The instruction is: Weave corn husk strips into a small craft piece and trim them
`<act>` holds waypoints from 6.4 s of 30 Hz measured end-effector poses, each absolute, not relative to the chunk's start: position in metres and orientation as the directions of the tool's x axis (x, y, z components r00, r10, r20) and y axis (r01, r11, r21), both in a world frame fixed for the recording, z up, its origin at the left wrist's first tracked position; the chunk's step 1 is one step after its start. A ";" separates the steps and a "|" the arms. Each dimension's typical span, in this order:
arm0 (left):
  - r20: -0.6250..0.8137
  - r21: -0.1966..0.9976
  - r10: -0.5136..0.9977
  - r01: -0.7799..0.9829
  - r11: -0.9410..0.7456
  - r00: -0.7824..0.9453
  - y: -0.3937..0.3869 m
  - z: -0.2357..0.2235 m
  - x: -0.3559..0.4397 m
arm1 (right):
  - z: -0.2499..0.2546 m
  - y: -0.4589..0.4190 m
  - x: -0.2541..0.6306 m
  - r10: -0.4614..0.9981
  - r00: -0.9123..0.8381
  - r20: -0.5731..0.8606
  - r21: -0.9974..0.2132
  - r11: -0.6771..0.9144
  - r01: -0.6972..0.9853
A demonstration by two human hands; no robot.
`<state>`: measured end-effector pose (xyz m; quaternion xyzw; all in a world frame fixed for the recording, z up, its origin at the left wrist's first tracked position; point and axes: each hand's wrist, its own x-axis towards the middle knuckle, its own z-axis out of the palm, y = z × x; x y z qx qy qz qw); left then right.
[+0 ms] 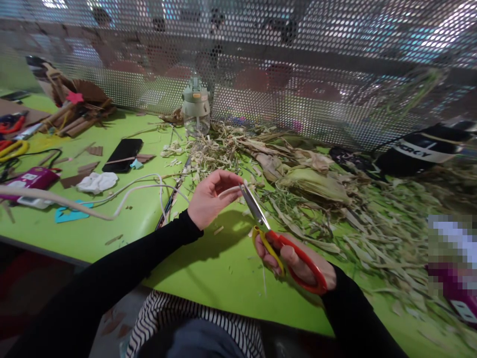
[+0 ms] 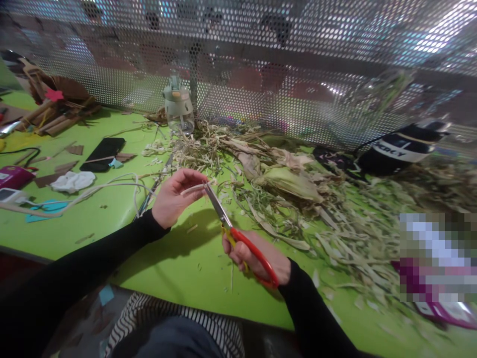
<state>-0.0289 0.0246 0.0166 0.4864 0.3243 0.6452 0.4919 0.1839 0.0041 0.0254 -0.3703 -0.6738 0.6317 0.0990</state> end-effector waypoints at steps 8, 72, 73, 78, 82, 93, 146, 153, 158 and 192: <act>0.273 0.912 0.958 -0.293 -0.286 -0.087 0.027 0.015 -0.029 | 0.017 0.000 0.189 0.646 -0.699 -0.306 -0.938 -0.080 0.337; -0.218 0.822 0.946 -0.476 0.311 0.240 0.024 0.009 -0.020 | 0.006 0.043 0.177 0.927 -0.339 0.162 -0.863 0.299 0.406; -0.226 0.823 0.944 -0.471 0.318 0.242 0.024 0.009 -0.019 | 0.004 0.043 0.177 0.928 -0.344 0.143 -0.873 0.281 0.398; -0.231 0.873 0.937 -0.370 0.319 0.264 0.025 0.007 -0.021 | 0.001 0.042 0.173 0.932 -0.328 0.157 -0.878 0.284 0.387; -0.183 0.935 0.952 -0.255 0.245 0.243 0.025 0.003 -0.020 | 0.005 0.038 0.168 0.926 -0.300 0.228 -0.836 0.344 0.427; -0.173 0.918 0.951 -0.309 0.249 0.255 0.025 0.000 -0.012 | 0.005 0.031 0.162 0.954 -0.203 0.219 -0.868 0.286 0.405; 0.024 0.987 0.965 -0.162 0.019 0.262 0.011 0.010 -0.006 | 0.025 0.020 0.174 0.926 -0.374 0.045 -0.900 0.200 0.388; -0.043 0.972 0.927 -0.198 0.124 0.372 0.012 0.006 -0.008 | 0.024 0.024 0.179 0.856 -0.488 -0.169 -0.979 -0.091 0.180; -0.140 0.910 0.950 -0.343 0.234 0.278 0.015 0.004 -0.008 | 0.016 0.030 0.183 0.916 -0.392 0.089 -0.958 0.186 0.217; -0.044 0.996 0.941 -0.055 0.067 0.337 0.011 0.008 -0.010 | 0.017 0.018 0.172 0.694 -0.490 0.528 -0.391 0.711 0.584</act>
